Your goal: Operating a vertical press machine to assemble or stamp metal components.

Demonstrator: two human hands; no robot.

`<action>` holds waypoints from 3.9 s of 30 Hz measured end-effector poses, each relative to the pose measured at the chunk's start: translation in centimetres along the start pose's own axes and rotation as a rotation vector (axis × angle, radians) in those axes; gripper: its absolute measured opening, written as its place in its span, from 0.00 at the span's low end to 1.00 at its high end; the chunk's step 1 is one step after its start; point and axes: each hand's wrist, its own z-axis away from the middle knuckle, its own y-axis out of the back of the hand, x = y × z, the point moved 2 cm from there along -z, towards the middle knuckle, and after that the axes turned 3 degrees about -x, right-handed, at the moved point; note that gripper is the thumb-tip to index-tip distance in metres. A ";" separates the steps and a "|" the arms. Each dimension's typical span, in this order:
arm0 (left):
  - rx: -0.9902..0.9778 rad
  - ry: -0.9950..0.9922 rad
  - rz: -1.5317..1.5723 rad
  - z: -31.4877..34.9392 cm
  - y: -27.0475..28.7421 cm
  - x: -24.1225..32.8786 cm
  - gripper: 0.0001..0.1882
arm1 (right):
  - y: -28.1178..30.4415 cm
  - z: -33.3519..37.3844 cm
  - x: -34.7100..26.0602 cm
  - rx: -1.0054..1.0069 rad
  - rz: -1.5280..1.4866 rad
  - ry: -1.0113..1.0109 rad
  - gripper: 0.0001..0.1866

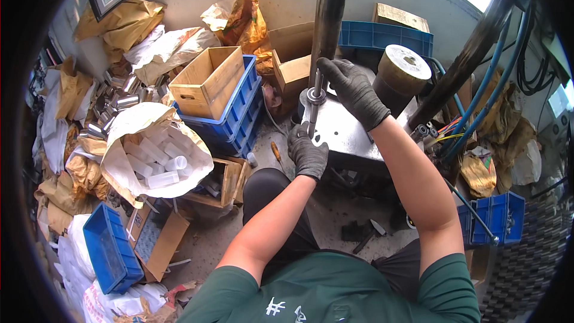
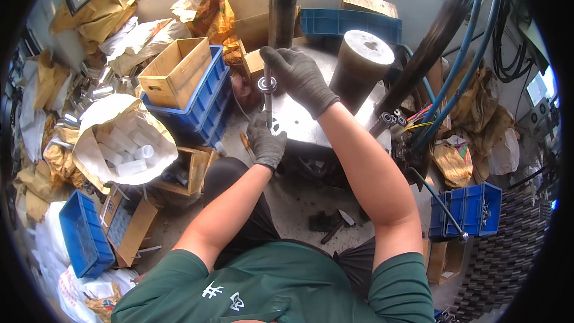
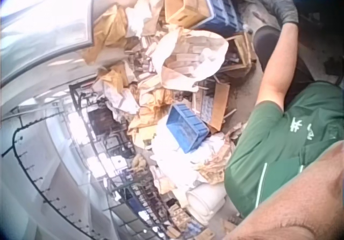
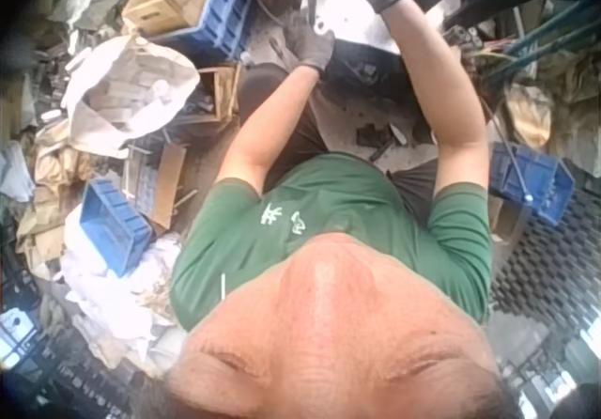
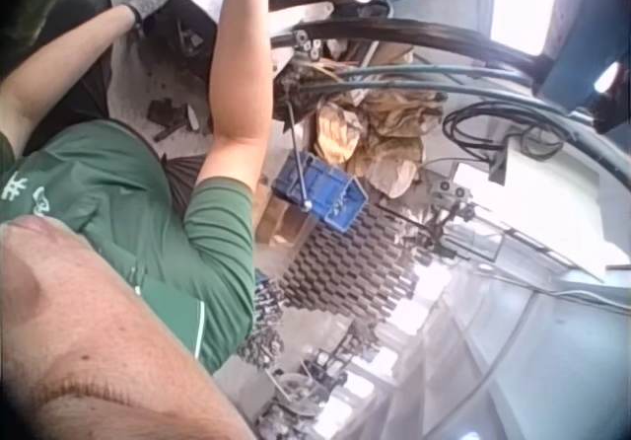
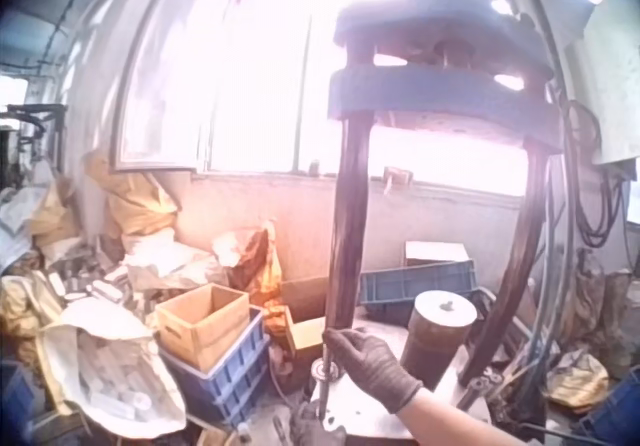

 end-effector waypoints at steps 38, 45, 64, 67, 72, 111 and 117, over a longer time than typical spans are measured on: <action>-0.523 -0.595 0.474 7.3 2.0 8.3 0.16 | 1.6 22.8 -2.3 0.203 0.521 0.389 0.11; -1.493 0.471 1.087 20.5 -1.4 11.2 0.16 | 7.3 21.0 5.9 -0.054 0.349 -0.507 0.20; -1.486 1.240 1.182 18.3 -2.7 14.4 0.14 | 10.7 23.8 9.4 -0.139 0.432 -0.550 0.23; -1.397 1.332 1.212 17.3 -2.7 14.1 0.12 | 13.4 26.5 4.9 -0.123 0.497 -0.472 0.18; -1.259 1.250 1.088 15.0 -4.2 12.4 0.15 | 19.3 32.2 -2.4 -0.067 0.945 -0.338 0.12; -0.665 -0.378 0.536 -21.8 -18.7 29.9 0.07 | 27.9 42.3 -3.5 -0.261 0.942 -0.699 0.22; -0.692 -0.355 0.589 -21.0 -18.4 29.8 0.09 | 27.9 41.8 -3.7 -0.331 0.919 -0.719 0.21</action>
